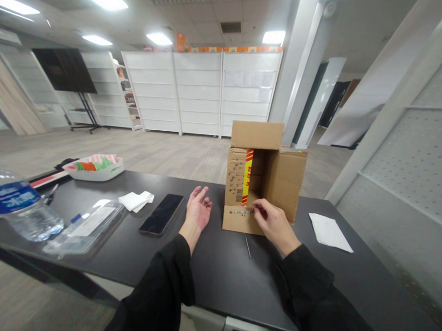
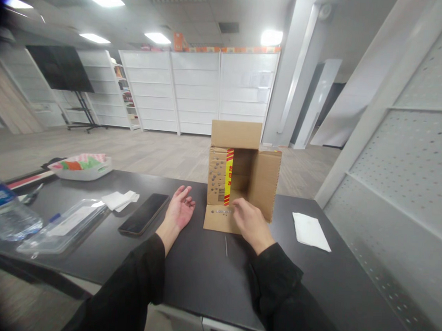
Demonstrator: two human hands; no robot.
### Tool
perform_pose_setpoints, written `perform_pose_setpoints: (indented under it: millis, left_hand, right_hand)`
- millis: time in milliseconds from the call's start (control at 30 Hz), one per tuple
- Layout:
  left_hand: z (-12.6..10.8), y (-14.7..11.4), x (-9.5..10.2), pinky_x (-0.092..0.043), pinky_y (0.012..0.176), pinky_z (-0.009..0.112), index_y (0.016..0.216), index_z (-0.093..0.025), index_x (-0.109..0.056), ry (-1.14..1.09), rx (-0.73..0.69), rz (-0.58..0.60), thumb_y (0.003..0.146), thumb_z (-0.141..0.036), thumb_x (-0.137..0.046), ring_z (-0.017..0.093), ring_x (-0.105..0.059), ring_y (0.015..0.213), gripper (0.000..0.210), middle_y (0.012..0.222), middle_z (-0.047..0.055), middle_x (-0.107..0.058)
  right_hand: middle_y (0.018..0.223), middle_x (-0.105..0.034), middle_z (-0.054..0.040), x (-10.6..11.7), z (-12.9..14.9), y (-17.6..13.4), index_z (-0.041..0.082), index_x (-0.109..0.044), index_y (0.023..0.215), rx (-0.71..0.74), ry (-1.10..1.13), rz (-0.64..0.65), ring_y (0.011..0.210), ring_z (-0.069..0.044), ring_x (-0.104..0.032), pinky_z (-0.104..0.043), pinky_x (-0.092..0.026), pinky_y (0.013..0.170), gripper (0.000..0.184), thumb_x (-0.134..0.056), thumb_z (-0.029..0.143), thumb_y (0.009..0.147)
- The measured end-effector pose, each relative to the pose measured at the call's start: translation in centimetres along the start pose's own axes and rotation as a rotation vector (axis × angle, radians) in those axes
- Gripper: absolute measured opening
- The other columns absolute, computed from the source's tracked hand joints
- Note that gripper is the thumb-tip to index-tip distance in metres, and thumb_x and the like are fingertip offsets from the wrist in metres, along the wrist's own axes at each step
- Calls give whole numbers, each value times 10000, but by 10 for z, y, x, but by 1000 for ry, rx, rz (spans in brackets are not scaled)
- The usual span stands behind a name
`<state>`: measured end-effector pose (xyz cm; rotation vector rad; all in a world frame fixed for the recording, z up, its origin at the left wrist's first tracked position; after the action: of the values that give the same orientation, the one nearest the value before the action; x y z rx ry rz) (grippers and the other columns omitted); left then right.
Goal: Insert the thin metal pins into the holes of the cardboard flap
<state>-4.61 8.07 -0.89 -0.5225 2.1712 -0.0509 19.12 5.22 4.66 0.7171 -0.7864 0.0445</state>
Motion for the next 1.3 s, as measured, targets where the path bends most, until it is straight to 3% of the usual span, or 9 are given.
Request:
perform_pose_setpoints:
  millis: [367,967,1300]
  left_hand:
    - [-1,0,0,-396,562,217,1004,-260,-563,16,-8,7,698,-138,-758,30,-498,528,383,1024,-20,-675]
    - [-1,-1,0,-389,552,215,989,-253,-567,-3,-7,5,707,-106,-736,39,-495,528,360,959,-26,-678]
    - [-1,1,1,-392,557,218,993,-258,-569,7,-11,3,713,-117,-740,39,-505,538,357,984,-26,-680]
  right_hand:
    - [970,-698,-55,-1,4,0,207,-661,1037,75,34,-15,845,-188,-648,-316,-499,791,231,-466,212,912]
    - [889,-580,-38,-7,7,0,210,-611,968,56,10,94,793,-176,-581,-294,-454,719,157,-462,208,916]
    - [859,-610,-46,-7,12,1,190,-665,917,25,-7,101,774,-173,-587,-300,-454,715,181,-489,220,887]
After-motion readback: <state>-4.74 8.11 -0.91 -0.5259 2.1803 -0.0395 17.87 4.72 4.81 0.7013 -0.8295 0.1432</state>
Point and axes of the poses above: each hand's wrist, its own y-axis towards the middle knuckle, its own x-axis out of the back of the hand, z = x × y, the point moved 7 cm from there along y, towards the middle knuckle
